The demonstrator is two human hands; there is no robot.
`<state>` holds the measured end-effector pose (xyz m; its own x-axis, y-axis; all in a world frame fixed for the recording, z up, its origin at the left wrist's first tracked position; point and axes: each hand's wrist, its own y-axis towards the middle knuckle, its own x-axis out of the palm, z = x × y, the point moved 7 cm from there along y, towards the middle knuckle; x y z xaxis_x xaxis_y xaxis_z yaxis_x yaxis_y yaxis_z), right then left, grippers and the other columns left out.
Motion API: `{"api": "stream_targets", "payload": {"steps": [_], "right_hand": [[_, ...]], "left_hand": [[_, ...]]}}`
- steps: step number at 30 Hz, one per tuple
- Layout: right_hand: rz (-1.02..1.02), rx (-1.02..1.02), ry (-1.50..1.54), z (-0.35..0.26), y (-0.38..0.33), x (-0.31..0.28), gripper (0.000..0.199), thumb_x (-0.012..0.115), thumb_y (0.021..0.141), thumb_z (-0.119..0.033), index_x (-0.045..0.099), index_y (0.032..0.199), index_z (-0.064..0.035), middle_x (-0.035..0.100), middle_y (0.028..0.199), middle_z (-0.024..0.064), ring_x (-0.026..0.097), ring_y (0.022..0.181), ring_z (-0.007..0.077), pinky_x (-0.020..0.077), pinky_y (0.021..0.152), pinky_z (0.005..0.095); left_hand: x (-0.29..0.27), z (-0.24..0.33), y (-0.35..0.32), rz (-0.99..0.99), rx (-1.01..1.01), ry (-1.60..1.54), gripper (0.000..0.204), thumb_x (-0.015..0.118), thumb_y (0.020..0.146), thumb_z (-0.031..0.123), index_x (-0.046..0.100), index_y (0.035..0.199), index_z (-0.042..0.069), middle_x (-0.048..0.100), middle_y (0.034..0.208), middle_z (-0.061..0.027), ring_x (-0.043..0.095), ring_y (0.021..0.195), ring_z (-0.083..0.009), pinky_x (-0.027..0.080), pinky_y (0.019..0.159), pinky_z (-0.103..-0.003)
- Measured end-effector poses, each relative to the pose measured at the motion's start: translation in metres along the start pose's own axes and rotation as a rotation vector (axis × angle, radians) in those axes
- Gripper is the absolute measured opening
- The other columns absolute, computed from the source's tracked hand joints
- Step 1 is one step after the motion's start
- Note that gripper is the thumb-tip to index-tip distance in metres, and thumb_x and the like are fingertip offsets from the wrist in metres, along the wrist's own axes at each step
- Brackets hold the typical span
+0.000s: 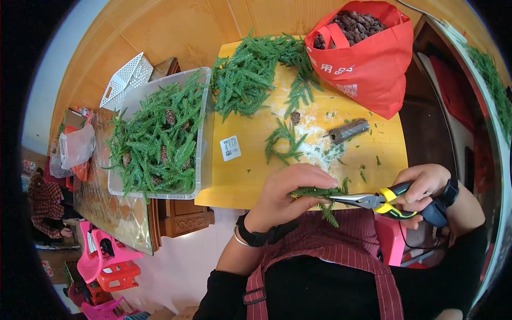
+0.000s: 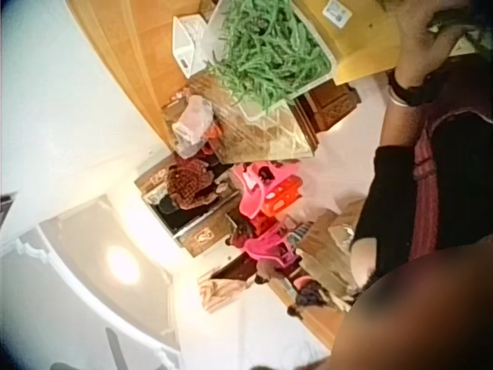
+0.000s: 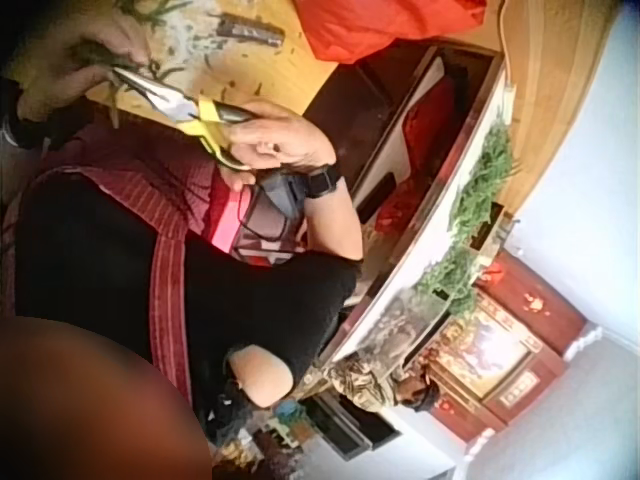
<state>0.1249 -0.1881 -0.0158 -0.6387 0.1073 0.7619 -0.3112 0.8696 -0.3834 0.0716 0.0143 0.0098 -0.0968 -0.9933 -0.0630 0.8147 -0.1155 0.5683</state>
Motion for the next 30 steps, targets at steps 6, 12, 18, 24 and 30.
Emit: {"api": "stream_targets", "payload": {"steps": [6, 12, 18, 24, 30], "right_hand": [[-0.100, 0.002, -0.178, -0.002, 0.007, 0.025, 0.036, 0.047, 0.090, -0.025, 0.057, 0.085, 0.0099, 0.062, 0.090, 0.0205, 0.057, 0.096, 0.0320, 0.0426, 0.086, 0.0364], [0.146, 0.135, -0.704, -0.012, 0.008, 0.029, 0.032, 0.048, 0.089, -0.020, 0.060, 0.095, 0.0101, 0.063, 0.101, 0.0166, 0.055, 0.101, 0.0240, 0.0369, 0.094, 0.0333], [0.086, 0.005, -0.717, -0.014, 0.002, 0.038, 0.022, 0.051, 0.087, -0.013, 0.064, 0.092, 0.0051, 0.064, 0.091, 0.0122, 0.055, 0.102, 0.0244, 0.0397, 0.089, 0.0325], [0.230, -0.071, -1.082, -0.031, 0.007, 0.047, 0.021, 0.050, 0.088, -0.011, 0.065, 0.092, 0.0029, 0.066, 0.085, 0.0086, 0.059, 0.090, 0.0187, 0.0434, 0.083, 0.0292], [0.348, 0.084, -1.011, -0.023, -0.004, 0.044, 0.013, 0.059, 0.082, -0.016, 0.064, 0.081, -0.0032, 0.063, 0.075, 0.0087, 0.060, 0.081, 0.0243, 0.0453, 0.076, 0.0287]], "left_hand": [[-0.002, 0.007, 0.004, -0.003, -0.022, 0.090, 0.020, 0.064, 0.068, -0.006, 0.060, 0.086, 0.001, 0.063, 0.088, -0.0137, 0.061, 0.083, -0.0249, 0.048, 0.074, -0.033], [-0.009, 0.003, 0.000, -0.010, -0.085, 0.080, 0.020, 0.064, 0.067, -0.006, 0.060, 0.085, 0.000, 0.062, 0.086, -0.0121, 0.060, 0.081, -0.0236, 0.047, 0.073, -0.032], [-0.004, 0.007, 0.002, -0.090, -0.106, 0.016, 0.017, 0.064, 0.069, -0.005, 0.059, 0.084, 0.001, 0.061, 0.087, -0.0108, 0.059, 0.082, -0.0230, 0.046, 0.073, -0.031], [-0.006, 0.013, 0.001, -0.115, -0.097, 0.051, 0.016, 0.064, 0.070, -0.004, 0.059, 0.084, 0.002, 0.061, 0.088, -0.0105, 0.059, 0.083, -0.0231, 0.046, 0.073, -0.031], [-0.012, 0.017, 0.001, -0.064, -0.072, 0.021, 0.017, 0.063, 0.070, -0.006, 0.058, 0.084, 0.002, 0.061, 0.088, -0.0109, 0.058, 0.082, -0.0220, 0.045, 0.074, -0.031]]}}
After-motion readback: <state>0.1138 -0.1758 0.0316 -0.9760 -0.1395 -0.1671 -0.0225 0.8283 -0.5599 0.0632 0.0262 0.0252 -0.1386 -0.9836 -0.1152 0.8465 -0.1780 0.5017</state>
